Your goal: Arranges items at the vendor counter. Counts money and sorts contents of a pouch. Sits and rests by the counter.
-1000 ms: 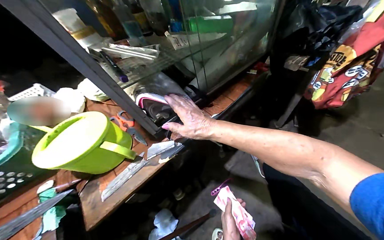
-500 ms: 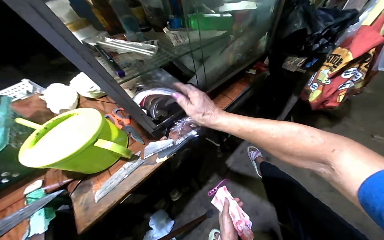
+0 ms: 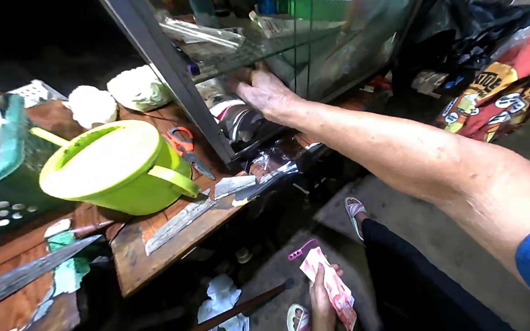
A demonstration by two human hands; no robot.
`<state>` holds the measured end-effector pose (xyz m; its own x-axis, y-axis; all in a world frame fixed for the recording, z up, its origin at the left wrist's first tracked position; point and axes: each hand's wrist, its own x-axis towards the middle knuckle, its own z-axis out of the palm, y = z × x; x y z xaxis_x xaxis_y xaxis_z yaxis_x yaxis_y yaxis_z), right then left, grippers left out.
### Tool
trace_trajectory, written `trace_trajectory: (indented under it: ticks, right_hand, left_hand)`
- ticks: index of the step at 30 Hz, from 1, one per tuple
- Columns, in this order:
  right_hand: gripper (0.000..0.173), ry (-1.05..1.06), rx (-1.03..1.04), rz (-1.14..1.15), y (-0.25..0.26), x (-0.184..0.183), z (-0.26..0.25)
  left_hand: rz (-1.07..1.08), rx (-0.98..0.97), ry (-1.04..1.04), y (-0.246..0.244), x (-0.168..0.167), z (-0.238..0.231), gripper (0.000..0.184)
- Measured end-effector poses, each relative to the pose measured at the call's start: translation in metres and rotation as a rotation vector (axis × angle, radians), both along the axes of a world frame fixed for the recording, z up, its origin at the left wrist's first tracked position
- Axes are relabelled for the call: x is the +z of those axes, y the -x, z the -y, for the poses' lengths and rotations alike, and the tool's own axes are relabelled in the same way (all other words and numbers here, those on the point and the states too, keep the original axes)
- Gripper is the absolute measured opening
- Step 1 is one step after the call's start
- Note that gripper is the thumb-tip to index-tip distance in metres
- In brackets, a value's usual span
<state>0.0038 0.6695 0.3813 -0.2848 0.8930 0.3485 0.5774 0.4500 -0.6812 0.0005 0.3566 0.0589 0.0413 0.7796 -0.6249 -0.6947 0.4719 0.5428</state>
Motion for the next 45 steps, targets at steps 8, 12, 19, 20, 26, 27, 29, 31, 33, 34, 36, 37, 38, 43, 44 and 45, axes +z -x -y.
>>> trace_trajectory:
  ticks: [8, 12, 19, 20, 26, 27, 29, 31, 33, 34, 36, 37, 38, 43, 44, 45]
  right_hand:
    - [0.049, -0.083, -0.030, 0.313, 0.007, -0.017, -0.015]
    - [0.048, -0.180, 0.053, 0.157, -0.002, -0.035, -0.018]
    - [0.038, -0.297, 0.195, 0.057, -0.016, -0.045, -0.012]
    - [0.036, -0.317, 0.192, 0.033, -0.017, -0.047, -0.011]
    - [0.032, -0.467, 0.147, 0.035, -0.019, -0.052, 0.010]
    - [0.033, -0.521, 0.160, 0.060, -0.019, -0.053, 0.015]
    - [0.032, -0.638, 0.206, 0.091, -0.018, -0.055, 0.026]
    - [0.028, -0.727, 0.266, 0.066, -0.015, -0.056, 0.039]
    - [0.027, -0.759, 0.327, 0.021, -0.015, -0.056, 0.051]
    - [0.028, -0.758, 0.342, 0.005, -0.015, -0.056, 0.054]
    - [0.029, -0.769, 0.350, -0.006, -0.018, -0.058, 0.055]
    - [0.029, -0.783, 0.347, -0.003, -0.019, -0.059, 0.055]
    - [0.029, -0.803, 0.341, 0.008, -0.021, -0.060, 0.055]
    - [0.031, -0.907, 0.391, 0.020, -0.030, -0.058, 0.064]
    - [0.033, -0.906, 0.411, 0.012, -0.033, -0.056, 0.066]
    - [0.035, -0.901, 0.427, -0.004, -0.034, -0.055, 0.067]
  left_hand:
    - [0.030, 0.018, 0.008, 0.003, 0.003, -0.001, 0.041]
    - [0.036, 0.010, 0.006, 0.001, 0.002, -0.002, 0.041]
    - [0.008, 0.000, 0.002, -0.002, -0.002, -0.004, 0.043]
    - [0.014, -0.002, 0.004, -0.002, -0.003, -0.004, 0.043]
    - [0.014, -0.009, 0.027, -0.002, -0.006, -0.006, 0.043]
    - [0.012, -0.008, 0.029, -0.002, -0.005, -0.006, 0.043]
    - [0.002, -0.010, 0.029, -0.003, -0.004, -0.006, 0.043]
    - [-0.021, -0.009, 0.032, -0.003, -0.002, -0.007, 0.043]
    - [-0.030, -0.004, 0.041, -0.003, -0.001, -0.006, 0.042]
    - [-0.032, -0.005, 0.042, -0.003, -0.001, -0.006, 0.042]
    - [-0.027, -0.007, 0.035, -0.002, -0.001, -0.006, 0.042]
    - [-0.023, -0.008, 0.034, -0.002, -0.002, -0.006, 0.041]
    - [-0.020, -0.008, 0.035, -0.002, -0.002, -0.006, 0.041]
    - [0.003, 0.002, 0.047, -0.001, -0.003, -0.006, 0.040]
    - [0.007, 0.004, 0.044, -0.001, -0.003, -0.006, 0.039]
    - [0.009, 0.006, 0.039, -0.001, -0.004, -0.006, 0.039]
